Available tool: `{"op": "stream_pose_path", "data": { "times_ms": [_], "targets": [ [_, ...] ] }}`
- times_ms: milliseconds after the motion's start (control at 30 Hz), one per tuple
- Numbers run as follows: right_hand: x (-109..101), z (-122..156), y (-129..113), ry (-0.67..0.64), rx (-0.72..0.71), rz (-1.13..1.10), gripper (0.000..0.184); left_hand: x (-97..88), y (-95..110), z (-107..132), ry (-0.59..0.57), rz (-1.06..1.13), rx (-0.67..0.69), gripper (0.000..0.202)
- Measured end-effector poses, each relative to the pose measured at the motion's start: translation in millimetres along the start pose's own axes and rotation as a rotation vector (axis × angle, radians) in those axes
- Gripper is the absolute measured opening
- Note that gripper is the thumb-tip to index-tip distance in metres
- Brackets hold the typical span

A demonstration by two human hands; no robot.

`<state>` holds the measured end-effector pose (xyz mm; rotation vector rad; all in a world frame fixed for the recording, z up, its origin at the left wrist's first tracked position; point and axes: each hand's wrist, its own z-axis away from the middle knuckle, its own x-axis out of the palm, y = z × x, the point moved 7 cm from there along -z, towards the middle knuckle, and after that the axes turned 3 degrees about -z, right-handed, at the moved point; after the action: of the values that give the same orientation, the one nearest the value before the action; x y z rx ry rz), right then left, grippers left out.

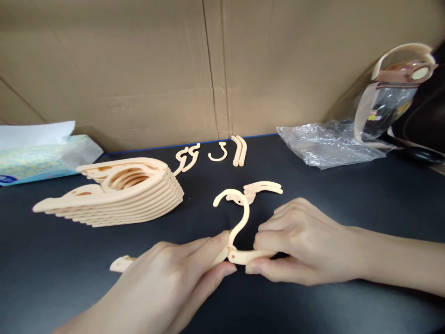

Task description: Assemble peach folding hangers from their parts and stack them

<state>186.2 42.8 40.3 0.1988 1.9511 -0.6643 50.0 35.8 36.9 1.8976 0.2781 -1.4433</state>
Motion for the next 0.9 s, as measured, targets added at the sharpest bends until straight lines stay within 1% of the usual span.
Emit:
{"op": "stream_pose_path", "data": {
  "times_ms": [433, 633, 700, 767, 900],
  "targets": [
    [-0.7, -0.8, 0.7, 0.01, -0.022, 0.019, 0.04, -1.1, 1.7, -0.6, 0.019, -0.022, 0.04, 0.018],
    [-2.7, -0.7, 0.5, 0.02, -0.038, 0.019, 0.04, 1.1, 0.2, 0.5, -0.005, -0.052, 0.018, 0.022],
    [-3.1, -0.8, 1.1, 0.02, -0.038, 0.033, 0.04, 1.3, -0.8, 0.7, 0.003, -0.073, 0.014, 0.025],
    [-2.9, -1.1, 2.0, 0.015, -0.032, 0.043, 0.041, 1.4, -0.8, 0.5, 0.013, -0.07, 0.021, 0.027],
    [-1.4, -1.9, 2.9, 0.005, -0.022, 0.054, 0.043, 3.5, -0.5, 0.3, -0.01, -0.053, 0.025, 0.027]
  ]
}}
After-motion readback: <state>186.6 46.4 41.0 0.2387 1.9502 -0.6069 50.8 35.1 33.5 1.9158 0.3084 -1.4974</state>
